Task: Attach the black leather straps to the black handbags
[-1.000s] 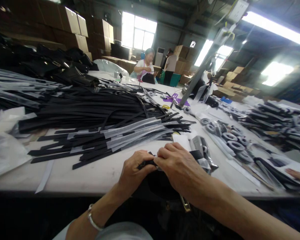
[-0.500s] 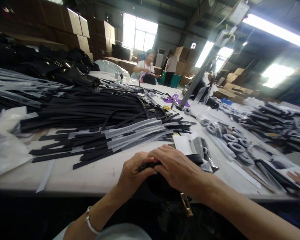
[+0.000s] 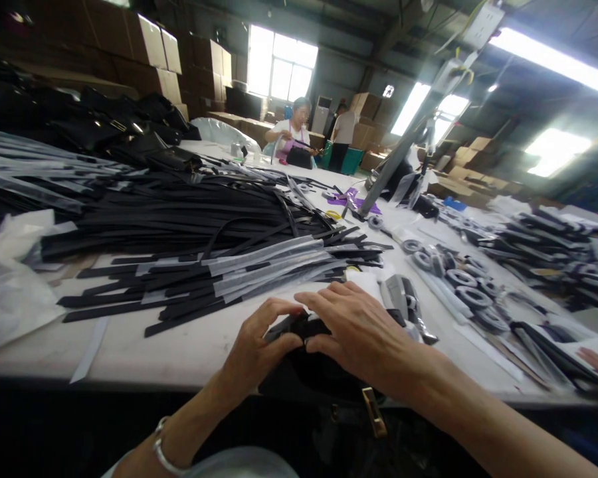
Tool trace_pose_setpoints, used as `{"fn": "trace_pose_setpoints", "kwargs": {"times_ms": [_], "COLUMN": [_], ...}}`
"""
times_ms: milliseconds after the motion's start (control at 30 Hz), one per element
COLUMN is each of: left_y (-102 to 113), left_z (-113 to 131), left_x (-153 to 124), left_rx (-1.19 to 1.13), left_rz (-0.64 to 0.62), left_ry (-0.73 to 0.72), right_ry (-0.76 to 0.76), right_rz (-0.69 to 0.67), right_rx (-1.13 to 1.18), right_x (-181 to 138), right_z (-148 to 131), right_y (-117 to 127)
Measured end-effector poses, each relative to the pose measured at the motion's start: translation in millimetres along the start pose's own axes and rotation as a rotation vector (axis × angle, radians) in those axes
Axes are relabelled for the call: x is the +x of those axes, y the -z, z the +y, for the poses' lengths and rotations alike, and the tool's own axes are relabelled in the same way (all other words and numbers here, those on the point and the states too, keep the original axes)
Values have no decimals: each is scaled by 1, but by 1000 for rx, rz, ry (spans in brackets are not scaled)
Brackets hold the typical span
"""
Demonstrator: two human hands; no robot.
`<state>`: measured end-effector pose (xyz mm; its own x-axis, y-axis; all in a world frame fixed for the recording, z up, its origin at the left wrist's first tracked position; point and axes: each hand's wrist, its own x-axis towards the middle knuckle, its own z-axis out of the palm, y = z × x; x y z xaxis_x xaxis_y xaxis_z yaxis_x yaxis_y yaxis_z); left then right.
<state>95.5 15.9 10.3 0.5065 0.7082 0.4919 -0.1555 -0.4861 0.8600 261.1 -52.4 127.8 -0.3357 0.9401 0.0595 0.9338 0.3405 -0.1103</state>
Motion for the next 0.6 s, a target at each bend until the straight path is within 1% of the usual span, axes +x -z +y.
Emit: {"fn": "trace_pose_setpoints", "kwargs": {"times_ms": [100, 267, 333, 367, 433, 533, 600], "left_y": [9, 14, 16, 17, 22, 30, 34], "left_z": [1, 16, 24, 28, 33, 32, 27], "left_x": [2, 3, 5, 7, 11, 17, 18], "left_rx": [133, 524, 645, 664, 584, 264, 64], "left_rz": [-35, -68, -127, -168, -271, -431, -485], "left_ry": [-63, -173, -176, -147, -26, 207, 310], "right_ry": [-3, 28, 33, 34, 33, 32, 23], "right_rz": [-62, -69, -83, -86, -77, -56, -45], "right_rx": [-15, -10, -51, -75, -117, -158, -179], "right_x": [0, 2, 4, 5, 5, 5, 5], "right_z": [-1, -9, -12, -13, -16, -19, -21], "right_y": [-1, -8, -10, -11, -13, -12, -10]}}
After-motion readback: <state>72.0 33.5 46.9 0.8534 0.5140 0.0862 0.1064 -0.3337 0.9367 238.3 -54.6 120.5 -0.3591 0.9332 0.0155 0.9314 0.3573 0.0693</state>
